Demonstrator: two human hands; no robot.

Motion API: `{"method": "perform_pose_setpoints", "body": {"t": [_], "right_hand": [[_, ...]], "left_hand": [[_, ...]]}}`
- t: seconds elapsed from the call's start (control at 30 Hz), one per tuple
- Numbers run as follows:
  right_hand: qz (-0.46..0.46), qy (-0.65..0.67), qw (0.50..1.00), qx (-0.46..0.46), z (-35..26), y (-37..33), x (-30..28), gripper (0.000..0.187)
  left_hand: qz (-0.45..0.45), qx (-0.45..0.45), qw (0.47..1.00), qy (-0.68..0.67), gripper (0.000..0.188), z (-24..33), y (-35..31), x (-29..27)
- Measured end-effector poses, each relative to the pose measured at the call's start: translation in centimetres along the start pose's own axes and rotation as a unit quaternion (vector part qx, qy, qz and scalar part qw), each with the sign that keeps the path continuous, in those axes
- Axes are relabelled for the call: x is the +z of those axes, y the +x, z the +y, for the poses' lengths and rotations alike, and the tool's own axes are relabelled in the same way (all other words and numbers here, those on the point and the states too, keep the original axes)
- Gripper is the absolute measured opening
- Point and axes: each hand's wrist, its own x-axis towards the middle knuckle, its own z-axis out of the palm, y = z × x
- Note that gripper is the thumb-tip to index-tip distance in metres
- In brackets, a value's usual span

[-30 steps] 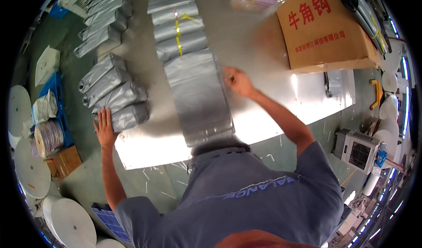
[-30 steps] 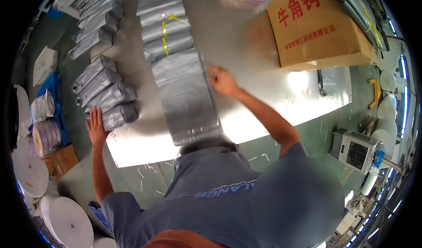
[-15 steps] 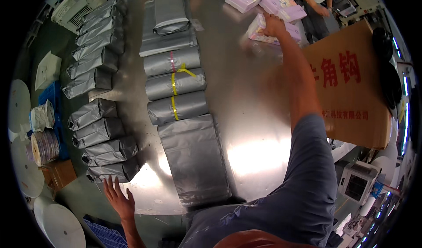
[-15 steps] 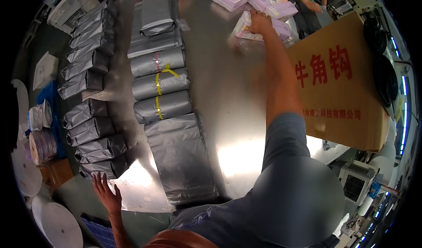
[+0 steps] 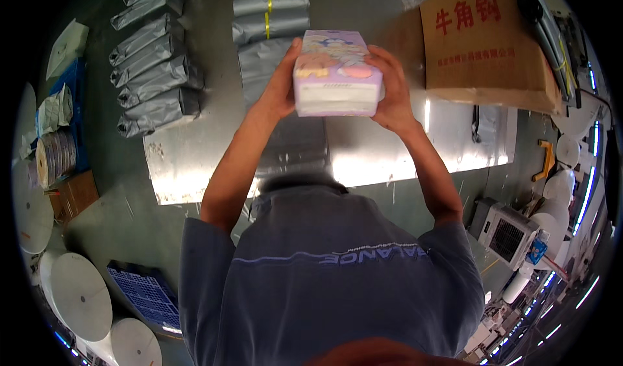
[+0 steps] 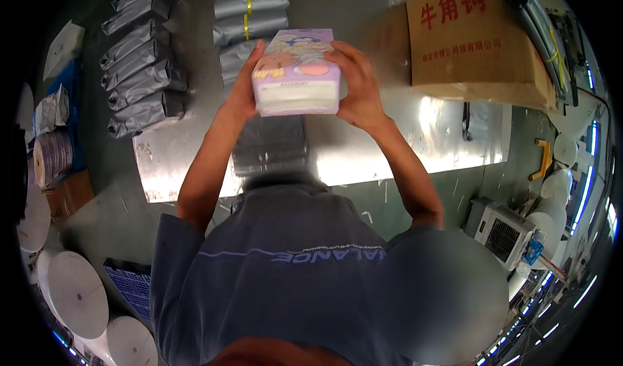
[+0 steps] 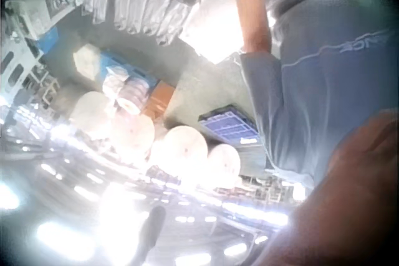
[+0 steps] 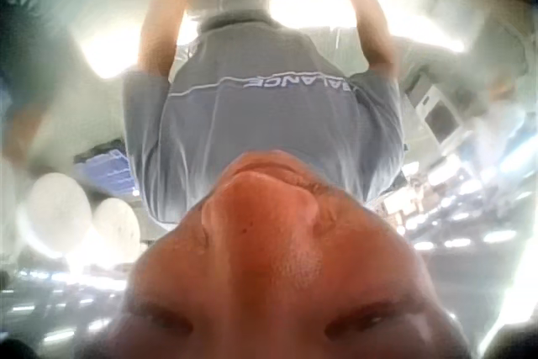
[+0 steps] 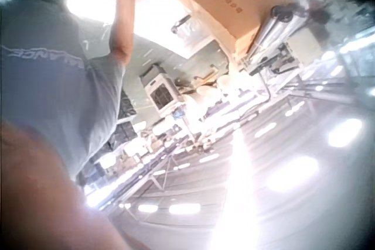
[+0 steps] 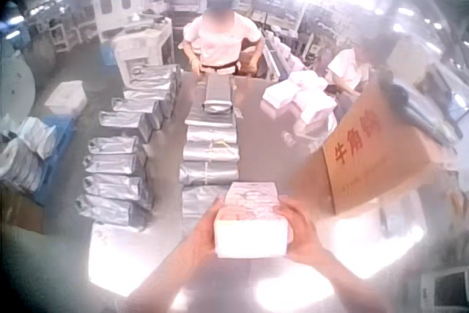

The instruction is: The person repeatedly picks up small pink boxes and places them into silver shipping bags on a metal table. They fold the bags closed and move them to a stack. Coworkers are visible in the background performing similar tasks.

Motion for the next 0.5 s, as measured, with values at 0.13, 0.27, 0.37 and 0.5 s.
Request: {"method": "perform_pose_setpoints", "body": {"t": [0.13, 0.27, 0.37, 0.5], "right_hand": [[0.042, 0.318, 0.897, 0.303, -3.2, -8.8, 2.8, 0.089], [0.030, 0.794, 0.400, 0.456, -3.8, -12.1, 3.9, 0.069], [0.052, 0.739, 0.468, 0.482, -5.2, -14.1, 7.5, 0.062], [0.090, 0.799, 0.380, 0.457, -4.3, -18.9, 8.4, 0.058]], "left_hand": [[0.068, -0.006, 0.997, 0.044, 0.060, -4.4, -4.6, -1.5], [0.092, 0.084, 0.976, 0.177, 0.055, -9.1, -7.3, -3.3], [0.252, 0.341, 0.736, 0.527, 0.049, -14.6, -7.8, -6.8], [0.140, 0.175, 0.438, 0.871, 0.036, -14.2, -13.2, -14.8]]}}
